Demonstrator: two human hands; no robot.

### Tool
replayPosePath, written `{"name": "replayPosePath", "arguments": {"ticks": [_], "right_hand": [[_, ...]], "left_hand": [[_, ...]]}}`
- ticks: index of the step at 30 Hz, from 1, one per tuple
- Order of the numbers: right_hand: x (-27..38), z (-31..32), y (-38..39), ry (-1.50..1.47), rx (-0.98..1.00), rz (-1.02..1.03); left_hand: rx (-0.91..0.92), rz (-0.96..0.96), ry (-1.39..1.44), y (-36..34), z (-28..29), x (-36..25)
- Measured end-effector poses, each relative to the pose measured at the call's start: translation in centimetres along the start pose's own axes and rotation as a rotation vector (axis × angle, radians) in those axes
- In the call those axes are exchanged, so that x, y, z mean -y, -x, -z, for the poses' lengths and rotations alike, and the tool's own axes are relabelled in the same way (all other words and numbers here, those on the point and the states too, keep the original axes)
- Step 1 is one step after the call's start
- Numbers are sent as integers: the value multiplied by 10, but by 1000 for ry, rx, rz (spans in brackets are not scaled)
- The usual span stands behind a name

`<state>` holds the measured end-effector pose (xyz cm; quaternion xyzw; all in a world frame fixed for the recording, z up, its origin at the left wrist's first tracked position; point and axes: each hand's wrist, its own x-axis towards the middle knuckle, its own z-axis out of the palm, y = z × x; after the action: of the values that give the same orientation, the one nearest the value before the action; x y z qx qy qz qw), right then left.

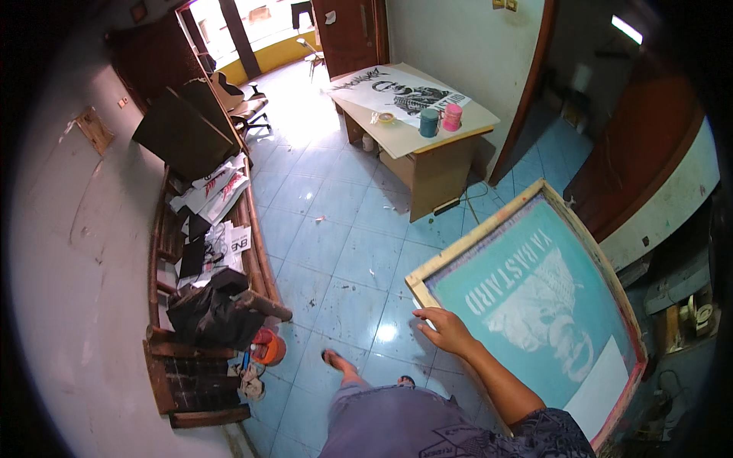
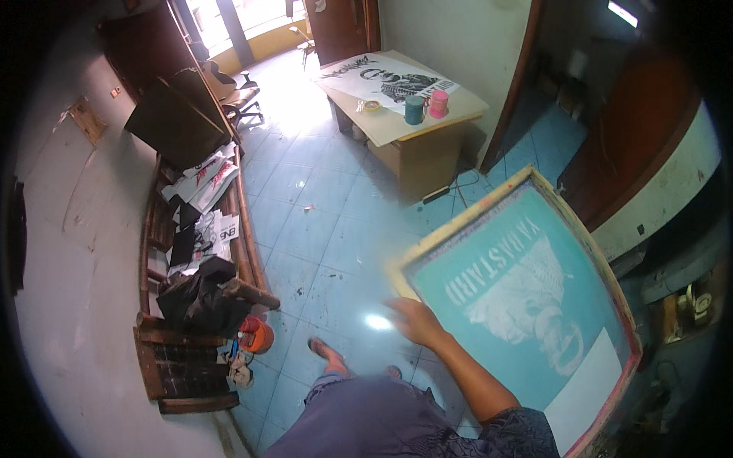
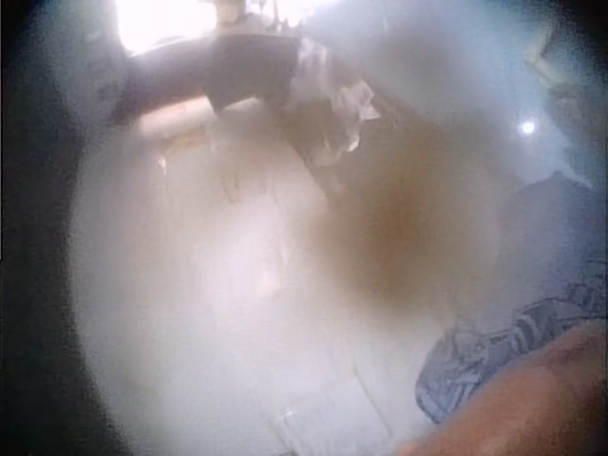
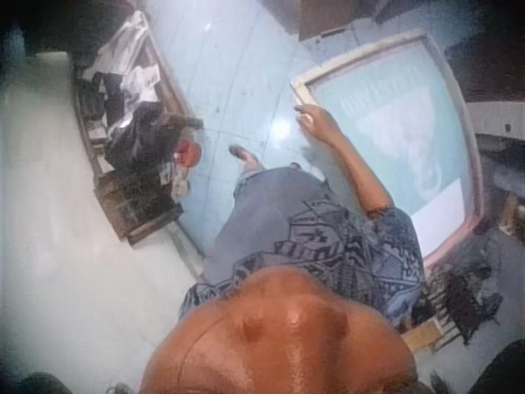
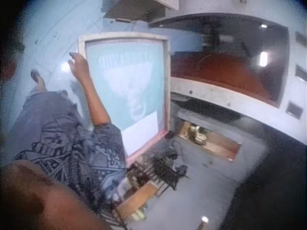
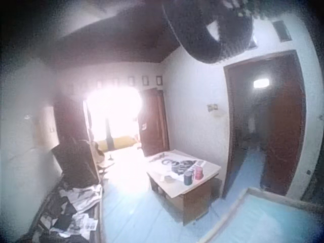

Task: The person tapes a white sheet onto a screen printing frame, cuts the tape with scissors, and repositions the frame. They handle a printed design sheet and a roll of tape while working in a cluttered room.

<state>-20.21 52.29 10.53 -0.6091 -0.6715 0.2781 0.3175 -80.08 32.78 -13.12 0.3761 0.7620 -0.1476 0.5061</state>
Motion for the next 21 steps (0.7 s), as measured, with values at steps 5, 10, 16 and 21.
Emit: {"name": "replayPosePath", "arguments": {"ticks": [5, 10, 16, 21], "right_hand": [[-28, -43, -105, 21, 45, -50], [-35, -91, -178, -114, 151, -266], [-14, -76, -281, -218, -75, -371], [-52, -47, -343, -200, -334, -591]], "left_hand": [[66, -61, -17, -69, 66, -131], [11, -344, -228, -171, 215, -283], [-330, -826, -584, -268, 450, -623], [-503, -1231, -591, -252, 463, -949]]}}
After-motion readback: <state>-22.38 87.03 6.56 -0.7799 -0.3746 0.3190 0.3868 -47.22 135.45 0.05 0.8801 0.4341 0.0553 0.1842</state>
